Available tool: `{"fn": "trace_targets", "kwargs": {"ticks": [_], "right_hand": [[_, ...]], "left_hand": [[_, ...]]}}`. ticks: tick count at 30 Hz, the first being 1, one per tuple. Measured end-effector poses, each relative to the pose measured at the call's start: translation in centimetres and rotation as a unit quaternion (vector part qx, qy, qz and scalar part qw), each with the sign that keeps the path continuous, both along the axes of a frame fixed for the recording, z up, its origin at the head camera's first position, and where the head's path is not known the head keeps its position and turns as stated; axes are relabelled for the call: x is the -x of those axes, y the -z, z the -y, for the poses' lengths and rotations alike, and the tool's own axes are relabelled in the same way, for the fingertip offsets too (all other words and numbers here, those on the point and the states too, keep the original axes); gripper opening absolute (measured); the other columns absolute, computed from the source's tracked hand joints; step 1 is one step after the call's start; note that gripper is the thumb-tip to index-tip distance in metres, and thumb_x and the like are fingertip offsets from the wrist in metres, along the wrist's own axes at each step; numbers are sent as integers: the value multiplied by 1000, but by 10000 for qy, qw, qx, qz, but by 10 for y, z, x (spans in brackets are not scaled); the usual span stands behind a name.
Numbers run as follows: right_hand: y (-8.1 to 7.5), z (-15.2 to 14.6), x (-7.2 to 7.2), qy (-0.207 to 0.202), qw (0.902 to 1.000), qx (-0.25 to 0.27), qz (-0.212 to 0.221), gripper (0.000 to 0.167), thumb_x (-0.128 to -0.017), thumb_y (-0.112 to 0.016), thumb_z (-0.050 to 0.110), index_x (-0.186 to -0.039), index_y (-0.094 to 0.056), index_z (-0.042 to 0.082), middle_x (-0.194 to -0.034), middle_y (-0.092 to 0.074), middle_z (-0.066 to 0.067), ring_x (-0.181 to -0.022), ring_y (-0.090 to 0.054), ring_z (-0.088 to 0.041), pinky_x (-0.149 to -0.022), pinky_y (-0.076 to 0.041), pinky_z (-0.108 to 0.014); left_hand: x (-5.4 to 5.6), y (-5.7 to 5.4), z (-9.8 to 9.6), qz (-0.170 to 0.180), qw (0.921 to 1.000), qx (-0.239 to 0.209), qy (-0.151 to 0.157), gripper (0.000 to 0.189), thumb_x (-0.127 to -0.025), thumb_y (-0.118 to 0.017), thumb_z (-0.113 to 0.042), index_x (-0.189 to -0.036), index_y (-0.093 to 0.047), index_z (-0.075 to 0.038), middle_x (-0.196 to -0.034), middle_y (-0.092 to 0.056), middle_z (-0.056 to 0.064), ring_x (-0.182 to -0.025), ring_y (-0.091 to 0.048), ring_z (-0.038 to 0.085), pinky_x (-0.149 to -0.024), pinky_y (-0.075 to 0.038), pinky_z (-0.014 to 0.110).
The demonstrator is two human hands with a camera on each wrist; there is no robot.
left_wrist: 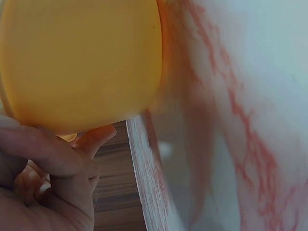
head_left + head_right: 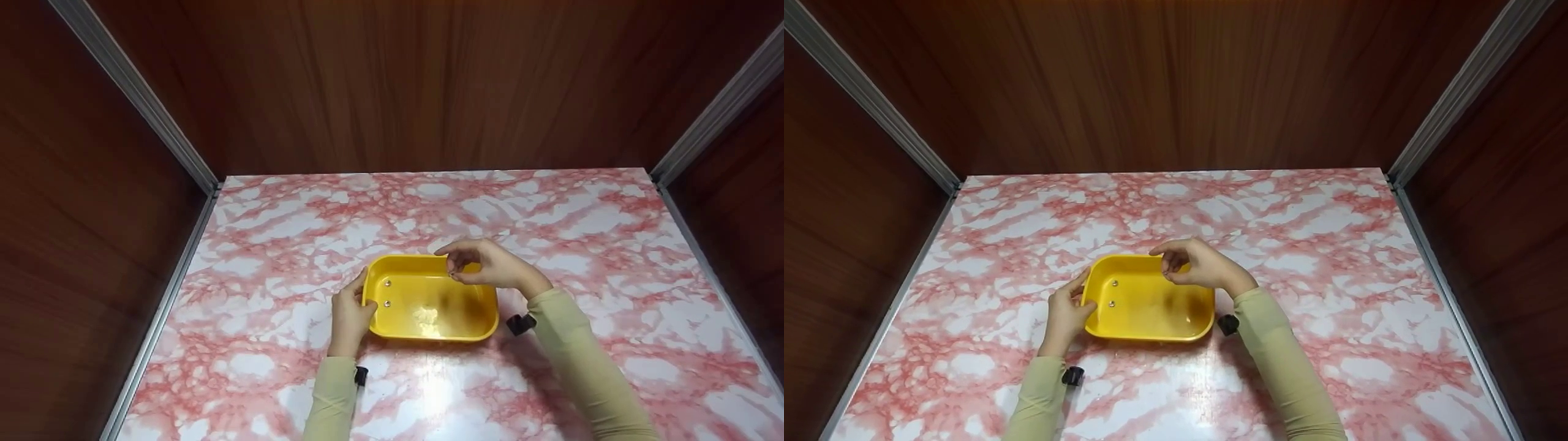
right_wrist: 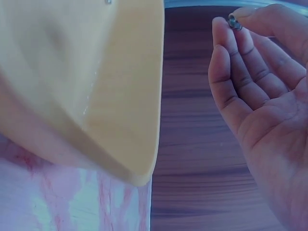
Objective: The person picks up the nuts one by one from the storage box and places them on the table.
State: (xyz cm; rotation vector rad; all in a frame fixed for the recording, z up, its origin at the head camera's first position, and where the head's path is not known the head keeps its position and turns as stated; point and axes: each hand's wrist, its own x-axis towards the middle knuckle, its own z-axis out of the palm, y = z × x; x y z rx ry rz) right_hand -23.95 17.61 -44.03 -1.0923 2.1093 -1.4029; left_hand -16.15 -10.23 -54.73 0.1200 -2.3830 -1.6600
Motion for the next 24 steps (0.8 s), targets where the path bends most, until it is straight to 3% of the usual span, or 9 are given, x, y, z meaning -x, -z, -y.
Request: {"fn": "trace_targets", "kwargs": {"ticks": [10,24], "right_hand": [[1,-7,-3,100,9998,-86,153,43,-83,-65,-8,-125,-59,1,-97,-62,-21,-89,-58,-34,-86,-48,-52],[4,-17,-9,-46,9999,119,-42,44,-83,-64,-10,-126,-57,-2,-95,-62,-21,-88,-59,-35,-82,-50,-49]], "left_hand": [[0,0,-1,50,10000,77,-37,71,-68,-60,21,-135,-54,-3,-119,-62,21,-92,-65,33,-63,-55,28],[1,1,0,45,10000,29,-21,71,-68,-60,20,-135,-53,-2,-105,-66,24,-83,-67,30,-61,-55,28]]}}
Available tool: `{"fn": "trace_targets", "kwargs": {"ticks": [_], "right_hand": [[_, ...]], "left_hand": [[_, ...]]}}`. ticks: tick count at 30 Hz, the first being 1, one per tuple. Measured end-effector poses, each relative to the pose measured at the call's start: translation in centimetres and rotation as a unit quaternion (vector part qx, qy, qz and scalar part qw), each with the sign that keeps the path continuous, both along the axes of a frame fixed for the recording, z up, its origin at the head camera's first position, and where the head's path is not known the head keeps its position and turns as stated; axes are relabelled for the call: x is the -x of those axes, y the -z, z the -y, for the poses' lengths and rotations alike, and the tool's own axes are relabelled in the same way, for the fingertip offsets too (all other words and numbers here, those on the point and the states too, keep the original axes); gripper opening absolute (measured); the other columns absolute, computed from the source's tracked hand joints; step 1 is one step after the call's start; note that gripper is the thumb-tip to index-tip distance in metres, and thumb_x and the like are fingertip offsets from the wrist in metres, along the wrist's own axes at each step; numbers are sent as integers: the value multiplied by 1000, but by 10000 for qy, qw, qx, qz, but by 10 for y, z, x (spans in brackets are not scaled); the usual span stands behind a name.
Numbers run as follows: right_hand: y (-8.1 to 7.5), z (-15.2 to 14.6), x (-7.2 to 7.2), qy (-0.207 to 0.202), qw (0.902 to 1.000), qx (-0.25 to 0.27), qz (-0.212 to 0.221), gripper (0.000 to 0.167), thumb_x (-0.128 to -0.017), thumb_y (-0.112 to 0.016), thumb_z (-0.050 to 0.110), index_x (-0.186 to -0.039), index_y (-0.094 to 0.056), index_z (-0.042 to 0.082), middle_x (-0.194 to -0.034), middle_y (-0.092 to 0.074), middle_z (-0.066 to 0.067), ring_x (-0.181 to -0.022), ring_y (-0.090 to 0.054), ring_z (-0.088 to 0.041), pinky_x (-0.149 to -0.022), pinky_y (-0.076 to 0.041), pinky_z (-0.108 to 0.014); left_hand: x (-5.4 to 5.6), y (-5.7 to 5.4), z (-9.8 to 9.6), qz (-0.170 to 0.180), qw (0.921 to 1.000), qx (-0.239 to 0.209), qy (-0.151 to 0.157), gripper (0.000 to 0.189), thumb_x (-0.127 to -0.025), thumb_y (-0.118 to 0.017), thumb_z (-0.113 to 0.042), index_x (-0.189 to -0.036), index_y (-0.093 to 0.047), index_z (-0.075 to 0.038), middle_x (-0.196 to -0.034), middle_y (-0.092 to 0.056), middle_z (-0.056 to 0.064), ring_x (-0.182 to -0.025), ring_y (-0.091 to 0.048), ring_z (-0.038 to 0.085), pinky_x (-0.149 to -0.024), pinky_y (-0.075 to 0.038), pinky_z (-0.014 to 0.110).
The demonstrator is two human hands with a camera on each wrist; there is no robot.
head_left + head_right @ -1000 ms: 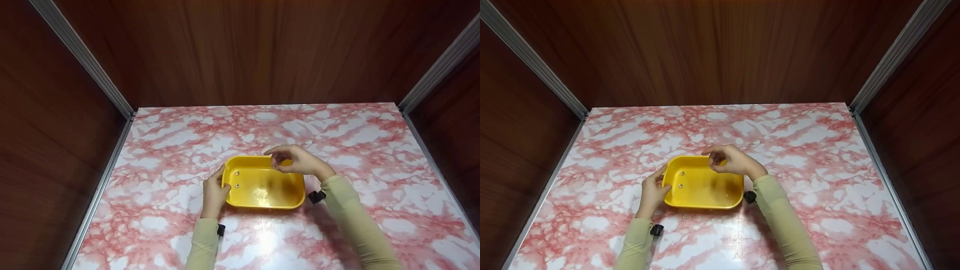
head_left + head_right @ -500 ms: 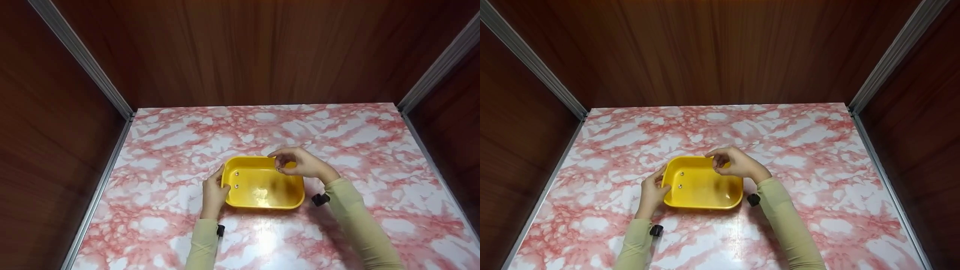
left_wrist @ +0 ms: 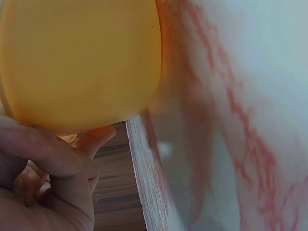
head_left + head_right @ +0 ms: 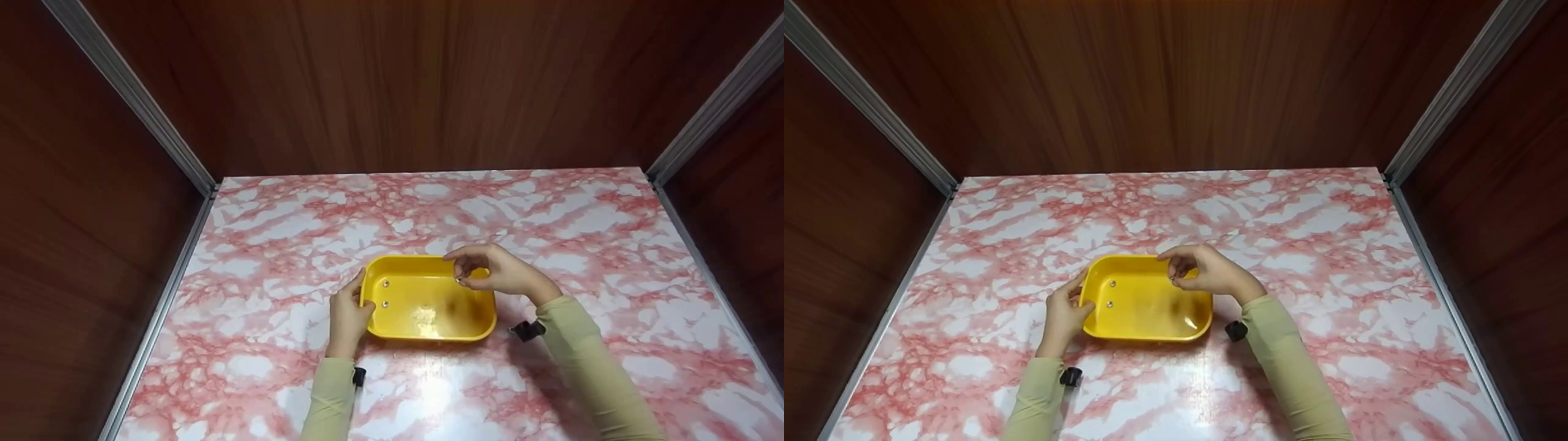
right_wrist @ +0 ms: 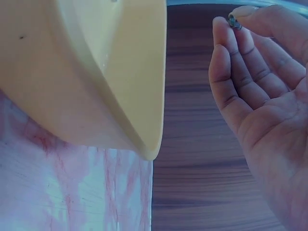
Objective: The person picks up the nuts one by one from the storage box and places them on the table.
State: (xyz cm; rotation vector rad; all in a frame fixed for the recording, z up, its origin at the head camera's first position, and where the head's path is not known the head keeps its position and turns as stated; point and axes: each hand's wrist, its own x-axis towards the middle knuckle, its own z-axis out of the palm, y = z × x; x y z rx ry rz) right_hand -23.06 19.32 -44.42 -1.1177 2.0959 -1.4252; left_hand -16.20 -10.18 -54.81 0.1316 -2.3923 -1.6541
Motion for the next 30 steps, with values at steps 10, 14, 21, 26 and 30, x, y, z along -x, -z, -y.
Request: {"fn": "trace_targets", "kwargs": {"ticks": [10,14,21,26,30], "right_hand": [[2,-6,-3,62,9999,93,-93,44,-83,-64,-11,-126,-58,-2,-95,-62,-26,-88,-60,-35,-82,-51,-48],[2,-9,-4,68,9998,103,-183,44,-83,-64,-11,-125,-58,-2,-94,-62,-25,-87,-60,-34,-80,-51,-48],[4,-12,-6,147,9999,36,-65,44,-84,-64,-10,-127,-58,-1,-96,-63,-23,-89,-59,-34,-80,-51,-44],[4,-14,-8,255,9997,-49,-11,43,-84,-64,-8,-126,-58,2,-96,-63,-20,-90,-59,-32,-80,-52,-39],[3,-17,-10,331,9994,-48,65,42,-85,-64,-7,-125,-59,3,-96,-64,-19,-89,-59,-32,-78,-52,-32]], "left_hand": [[0,-1,0,31,10000,-37,9,71,-69,-60,20,-136,-52,-2,-107,-66,24,-87,-68,31,-61,-55,28],[-1,-2,0,20,10000,-72,40,70,-69,-59,20,-136,-52,-1,-107,-65,25,-88,-67,32,-62,-55,28],[0,-3,-1,40,10000,-11,-28,71,-68,-60,19,-135,-53,-1,-106,-66,25,-85,-68,31,-62,-55,26],[-1,-3,-1,45,10000,16,-51,70,-68,-60,19,-134,-54,-2,-105,-66,25,-83,-68,31,-60,-55,27],[-1,-2,-1,10,9999,101,-72,69,-68,-60,19,-134,-55,-2,-104,-67,24,-82,-68,30,-59,-55,27]]}}
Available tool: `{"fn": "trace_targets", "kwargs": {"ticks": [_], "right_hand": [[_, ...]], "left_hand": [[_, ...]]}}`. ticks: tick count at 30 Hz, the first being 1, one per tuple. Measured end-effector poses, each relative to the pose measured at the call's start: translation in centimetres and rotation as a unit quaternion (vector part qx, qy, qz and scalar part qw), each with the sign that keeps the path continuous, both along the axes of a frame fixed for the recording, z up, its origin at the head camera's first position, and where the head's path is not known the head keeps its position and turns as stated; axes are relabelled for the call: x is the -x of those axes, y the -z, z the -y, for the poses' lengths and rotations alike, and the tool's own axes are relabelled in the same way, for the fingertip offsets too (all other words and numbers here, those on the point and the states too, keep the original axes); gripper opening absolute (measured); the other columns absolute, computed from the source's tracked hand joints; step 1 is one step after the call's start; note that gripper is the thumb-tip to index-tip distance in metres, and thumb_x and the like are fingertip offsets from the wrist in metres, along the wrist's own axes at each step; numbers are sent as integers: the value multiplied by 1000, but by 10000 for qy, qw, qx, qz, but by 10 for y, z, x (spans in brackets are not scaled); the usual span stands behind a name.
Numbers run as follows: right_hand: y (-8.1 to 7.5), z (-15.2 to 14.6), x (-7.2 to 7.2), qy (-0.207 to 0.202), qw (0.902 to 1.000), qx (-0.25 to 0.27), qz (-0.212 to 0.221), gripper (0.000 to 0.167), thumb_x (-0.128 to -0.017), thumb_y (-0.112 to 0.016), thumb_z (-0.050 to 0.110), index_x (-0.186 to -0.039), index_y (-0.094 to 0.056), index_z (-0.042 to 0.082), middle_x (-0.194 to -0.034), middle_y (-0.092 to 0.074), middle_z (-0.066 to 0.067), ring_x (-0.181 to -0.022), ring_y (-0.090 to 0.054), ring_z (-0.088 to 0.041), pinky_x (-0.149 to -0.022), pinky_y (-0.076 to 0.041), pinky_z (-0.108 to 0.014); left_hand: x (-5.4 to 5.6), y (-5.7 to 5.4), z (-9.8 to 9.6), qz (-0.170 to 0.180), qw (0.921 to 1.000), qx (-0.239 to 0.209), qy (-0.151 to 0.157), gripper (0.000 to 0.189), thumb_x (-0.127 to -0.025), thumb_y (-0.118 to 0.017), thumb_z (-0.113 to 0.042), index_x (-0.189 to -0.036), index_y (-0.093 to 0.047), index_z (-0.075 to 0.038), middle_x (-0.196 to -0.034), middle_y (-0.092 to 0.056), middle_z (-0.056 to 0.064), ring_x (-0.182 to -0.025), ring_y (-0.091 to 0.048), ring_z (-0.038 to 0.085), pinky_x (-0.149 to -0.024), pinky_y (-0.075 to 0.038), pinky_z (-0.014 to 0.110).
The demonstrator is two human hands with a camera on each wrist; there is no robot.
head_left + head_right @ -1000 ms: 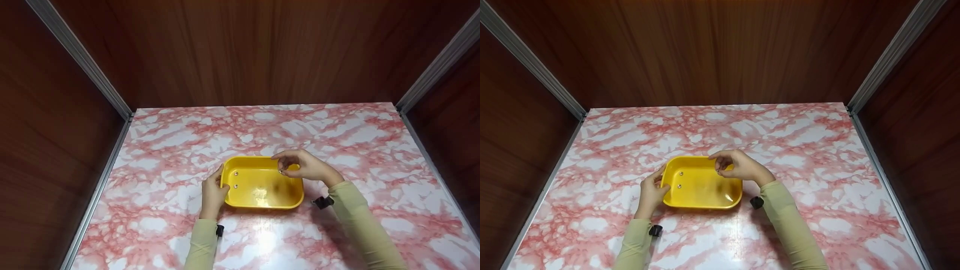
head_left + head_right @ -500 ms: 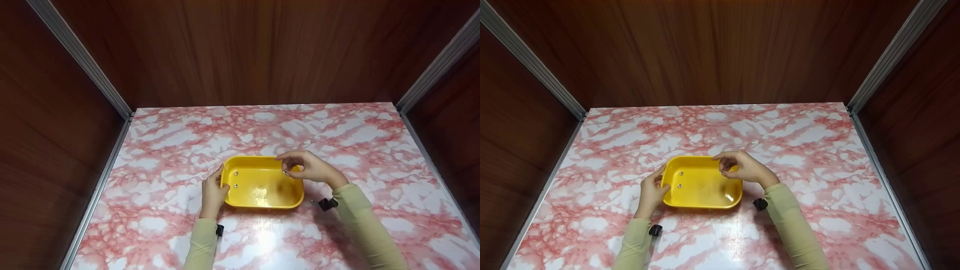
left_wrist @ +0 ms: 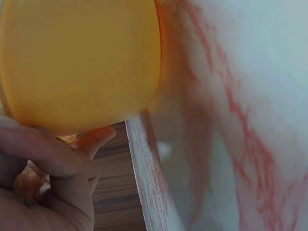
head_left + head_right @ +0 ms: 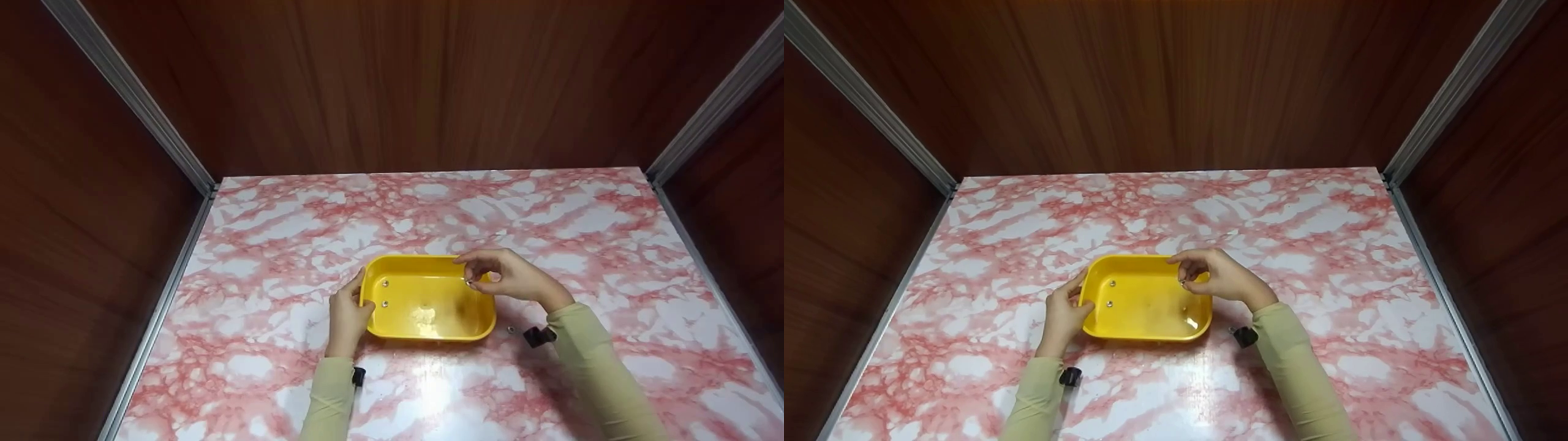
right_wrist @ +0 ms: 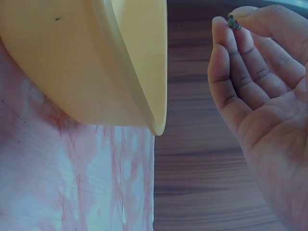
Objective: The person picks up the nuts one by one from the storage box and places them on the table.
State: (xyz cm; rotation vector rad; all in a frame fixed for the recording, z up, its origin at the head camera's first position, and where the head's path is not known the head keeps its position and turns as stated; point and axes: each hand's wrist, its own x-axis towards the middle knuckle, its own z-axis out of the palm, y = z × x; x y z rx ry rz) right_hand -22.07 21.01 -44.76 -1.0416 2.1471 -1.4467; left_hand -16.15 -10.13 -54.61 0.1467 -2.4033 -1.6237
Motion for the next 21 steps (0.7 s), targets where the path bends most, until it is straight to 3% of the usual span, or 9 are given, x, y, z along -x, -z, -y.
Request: {"fn": "trace_targets", "kwargs": {"ticks": [13,21], "right_hand": [[7,-12,-6,-44,9999,89,92,44,-85,-62,-9,-128,-57,1,-98,-62,-24,-90,-58,-34,-78,-50,-28],[10,-22,-8,47,10000,-23,58,45,-86,-64,-6,-129,-56,2,-96,-62,-20,-89,-58,-32,-82,-51,-32]], "left_hand": [[0,2,0,-26,9999,-139,25,69,-69,-58,20,-134,-53,-1,-108,-65,27,-87,-68,32,-60,-55,27],[0,1,-1,17,9998,-190,20,70,-68,-59,20,-135,-53,-3,-107,-65,26,-85,-68,31,-62,-55,27]]}}
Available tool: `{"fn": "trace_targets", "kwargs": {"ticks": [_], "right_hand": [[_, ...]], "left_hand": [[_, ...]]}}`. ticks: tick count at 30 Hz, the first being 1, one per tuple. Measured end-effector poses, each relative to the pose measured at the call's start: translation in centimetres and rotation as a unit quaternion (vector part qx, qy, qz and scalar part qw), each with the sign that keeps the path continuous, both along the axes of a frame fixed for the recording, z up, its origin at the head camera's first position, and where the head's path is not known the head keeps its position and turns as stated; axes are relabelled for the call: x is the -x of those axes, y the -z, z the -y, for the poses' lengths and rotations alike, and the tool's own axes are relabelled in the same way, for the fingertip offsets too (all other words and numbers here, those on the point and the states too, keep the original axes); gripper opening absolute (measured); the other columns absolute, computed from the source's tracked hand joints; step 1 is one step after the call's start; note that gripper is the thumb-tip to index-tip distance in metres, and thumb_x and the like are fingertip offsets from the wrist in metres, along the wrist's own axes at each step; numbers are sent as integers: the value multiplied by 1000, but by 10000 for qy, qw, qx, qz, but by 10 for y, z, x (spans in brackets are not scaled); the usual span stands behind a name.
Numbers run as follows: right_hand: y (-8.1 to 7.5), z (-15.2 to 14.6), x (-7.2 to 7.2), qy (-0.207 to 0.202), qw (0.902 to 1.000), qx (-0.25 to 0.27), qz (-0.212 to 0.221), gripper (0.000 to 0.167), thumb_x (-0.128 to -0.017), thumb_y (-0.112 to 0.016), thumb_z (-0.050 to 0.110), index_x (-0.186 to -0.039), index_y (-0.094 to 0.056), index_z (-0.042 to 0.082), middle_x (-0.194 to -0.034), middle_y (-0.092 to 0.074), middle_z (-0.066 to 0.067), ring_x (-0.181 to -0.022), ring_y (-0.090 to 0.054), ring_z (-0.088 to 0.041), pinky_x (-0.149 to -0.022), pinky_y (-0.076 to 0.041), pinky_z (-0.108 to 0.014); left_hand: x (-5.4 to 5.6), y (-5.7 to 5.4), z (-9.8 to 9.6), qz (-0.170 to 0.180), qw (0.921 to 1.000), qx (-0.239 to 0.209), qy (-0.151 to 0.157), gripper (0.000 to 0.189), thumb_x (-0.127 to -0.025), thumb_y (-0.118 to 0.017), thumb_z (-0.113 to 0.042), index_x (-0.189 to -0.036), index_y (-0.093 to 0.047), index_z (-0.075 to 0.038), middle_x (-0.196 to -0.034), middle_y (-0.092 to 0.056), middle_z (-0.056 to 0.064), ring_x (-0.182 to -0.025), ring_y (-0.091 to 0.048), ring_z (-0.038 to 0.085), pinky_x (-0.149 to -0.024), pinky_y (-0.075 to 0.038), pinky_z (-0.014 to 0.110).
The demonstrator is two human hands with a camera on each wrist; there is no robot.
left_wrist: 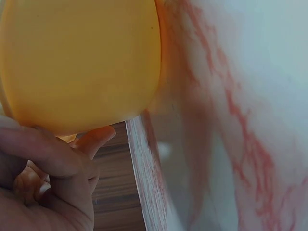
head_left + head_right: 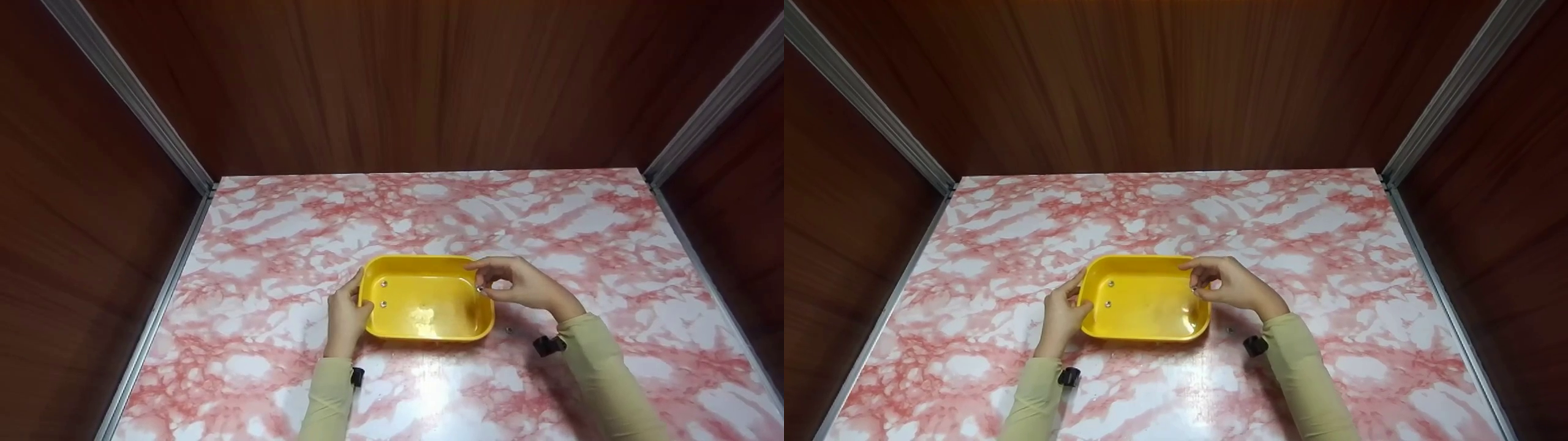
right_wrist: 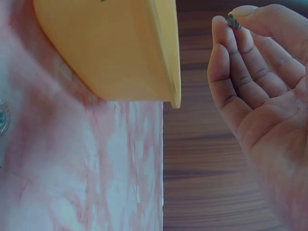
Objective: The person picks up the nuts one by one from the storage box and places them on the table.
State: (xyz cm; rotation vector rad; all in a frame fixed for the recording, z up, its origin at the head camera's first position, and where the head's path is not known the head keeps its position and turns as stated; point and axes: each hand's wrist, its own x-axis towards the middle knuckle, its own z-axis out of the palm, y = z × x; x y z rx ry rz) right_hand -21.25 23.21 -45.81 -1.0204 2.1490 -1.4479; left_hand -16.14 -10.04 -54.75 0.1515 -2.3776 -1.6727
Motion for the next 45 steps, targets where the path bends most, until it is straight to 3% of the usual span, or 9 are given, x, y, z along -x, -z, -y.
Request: {"fn": "trace_targets", "kwargs": {"ticks": [4,10,21,34,45], "right_hand": [[2,-4,-1,47,10000,-48,-21,45,-85,-65,-5,-129,-57,2,-97,-63,-19,-89,-59,-31,-81,-51,-29],[4,-9,-3,27,9999,64,-97,46,-85,-63,-8,-129,-56,1,-96,-62,-22,-89,-58,-33,-81,-51,-37],[9,-18,-8,112,9999,91,-71,46,-85,-64,-7,-130,-56,1,-97,-62,-23,-90,-59,-33,-82,-51,-40],[13,-31,-16,361,9993,-12,-9,45,-85,-66,-4,-128,-57,2,-97,-62,-24,-87,-59,-34,-77,-51,-28],[28,-44,-18,165,9994,200,-243,47,-82,-61,-15,-128,-52,-10,-93,-60,-24,-82,-58,-33,-76,-51,-28]], "left_hand": [[0,0,0,19,10000,47,-15,70,-68,-59,20,-135,-54,-3,-107,-65,26,-84,-68,31,-61,-55,28],[0,0,0,-103,9999,11,39,69,-69,-58,21,-134,-53,-1,-109,-65,25,-88,-68,32,-60,-55,29],[0,0,0,-101,9999,-52,22,68,-69,-58,20,-134,-53,0,-105,-66,25,-86,-68,33,-60,-56,28],[0,0,-1,-4,10000,-63,26,69,-69,-59,20,-135,-53,-1,-108,-65,26,-88,-68,32,-62,-56,29],[-1,-1,1,-179,9998,106,42,69,-68,-59,20,-133,-54,1,-106,-65,26,-85,-67,32,-62,-56,30]]}}
